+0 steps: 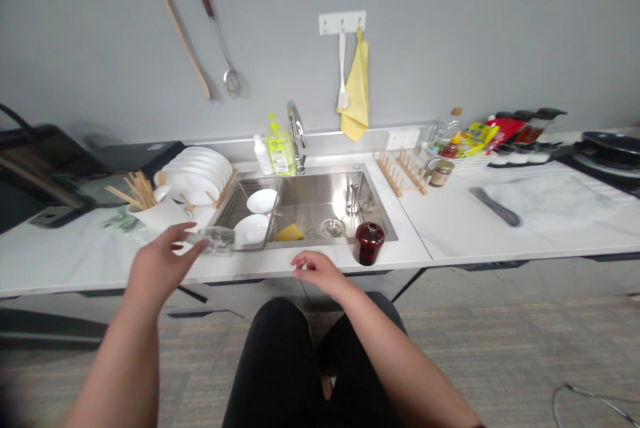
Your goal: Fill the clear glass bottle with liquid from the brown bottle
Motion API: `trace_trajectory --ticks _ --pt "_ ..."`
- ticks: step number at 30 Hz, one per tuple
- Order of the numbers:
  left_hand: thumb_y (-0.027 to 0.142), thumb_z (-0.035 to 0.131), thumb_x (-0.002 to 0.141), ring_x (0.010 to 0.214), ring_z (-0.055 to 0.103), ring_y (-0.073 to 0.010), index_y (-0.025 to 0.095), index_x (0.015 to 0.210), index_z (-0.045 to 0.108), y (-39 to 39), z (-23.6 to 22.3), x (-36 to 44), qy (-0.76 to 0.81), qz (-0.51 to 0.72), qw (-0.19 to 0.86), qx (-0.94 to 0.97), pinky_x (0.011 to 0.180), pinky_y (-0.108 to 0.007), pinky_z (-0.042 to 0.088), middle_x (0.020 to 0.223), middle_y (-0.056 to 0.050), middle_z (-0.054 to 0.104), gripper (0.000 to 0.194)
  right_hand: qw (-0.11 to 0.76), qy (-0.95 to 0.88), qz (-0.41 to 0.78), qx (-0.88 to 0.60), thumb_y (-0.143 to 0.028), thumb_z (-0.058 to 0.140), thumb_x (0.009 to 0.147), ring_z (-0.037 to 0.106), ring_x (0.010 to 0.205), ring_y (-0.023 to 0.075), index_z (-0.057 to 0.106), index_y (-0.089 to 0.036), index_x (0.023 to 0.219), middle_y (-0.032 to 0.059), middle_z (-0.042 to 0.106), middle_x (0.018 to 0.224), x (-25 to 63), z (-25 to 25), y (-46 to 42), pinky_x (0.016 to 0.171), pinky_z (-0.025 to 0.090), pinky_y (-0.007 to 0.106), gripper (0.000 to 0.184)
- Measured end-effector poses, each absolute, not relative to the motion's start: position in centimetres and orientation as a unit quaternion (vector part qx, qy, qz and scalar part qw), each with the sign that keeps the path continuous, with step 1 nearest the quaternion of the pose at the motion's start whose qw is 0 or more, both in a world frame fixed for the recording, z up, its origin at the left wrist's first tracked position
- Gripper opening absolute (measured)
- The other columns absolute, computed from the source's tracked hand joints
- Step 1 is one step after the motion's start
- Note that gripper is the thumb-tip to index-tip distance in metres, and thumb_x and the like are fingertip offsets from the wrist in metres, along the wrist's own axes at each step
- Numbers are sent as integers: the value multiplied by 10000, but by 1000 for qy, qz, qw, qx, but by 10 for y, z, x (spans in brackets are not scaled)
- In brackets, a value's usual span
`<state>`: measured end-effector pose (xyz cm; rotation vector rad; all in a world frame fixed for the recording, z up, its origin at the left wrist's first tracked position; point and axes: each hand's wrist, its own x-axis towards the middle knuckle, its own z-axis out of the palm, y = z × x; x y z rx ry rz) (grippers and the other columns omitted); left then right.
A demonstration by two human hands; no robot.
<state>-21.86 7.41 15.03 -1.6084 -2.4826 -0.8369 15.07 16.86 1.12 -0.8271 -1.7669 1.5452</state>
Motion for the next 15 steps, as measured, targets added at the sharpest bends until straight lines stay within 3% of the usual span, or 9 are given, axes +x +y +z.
trace_trajectory --ticks 4,7,9,11,13,15 --pt "597 838 905 1030 843 -324 275 1296 826 52 127 -151 -715 -345 -50 -606 907 -390 632 1107 -66 878 506 348 -681 552 -333 -403 931 886 650 813 195 786 -250 1282 43 787 1087 174 4 121 787 542 345 448" --pt "497 876 906 1025 851 -303 282 1288 834 42 112 -103 -651 -367 -141 -650 935 -392 649 1091 -50 884 441 381 -704 488 -349 -374 995 831 736 1134 287 639 -300 1590 121 737 1485 189 9 97 983 608 445 842" --pt "419 896 895 1031 850 -290 287 1293 840 37 106 -74 -614 -380 -185 -666 965 -400 653 1119 -46 888 423 370 -720 490 -323 -417 1056 783 682 1434 370 500 -333 1736 157 607 1715 195 16 86 1182 573 544 1107" --pt "353 906 880 1034 843 -282 285 1272 850 31 102 -49 -584 -399 -211 -675 1001 -413 653 1131 -46 887 401 357 -732 498 -297 -462 1105 729 578 1611 422 438 -342 1789 170 529 1804 199 23 75 1332 468 618 1259" --pt "315 909 867 1065 836 -284 272 1228 857 23 96 -29 -560 -426 -235 -670 1041 -429 650 1153 -57 884 367 361 -731 503 -287 -477 1131 689 542 1659 443 462 -333 1782 175 541 1805 203 26 64 1388 402 648 1290" --pt "303 919 849 1122 830 -299 257 1201 857 13 88 -15 -545 -454 -261 -654 1075 -450 645 1203 -77 880 361 377 -722 505 -285 -466 1138 675 577 1636 449 524 -316 1740 180 592 1766 209 24 51 1385 414 653 1239"
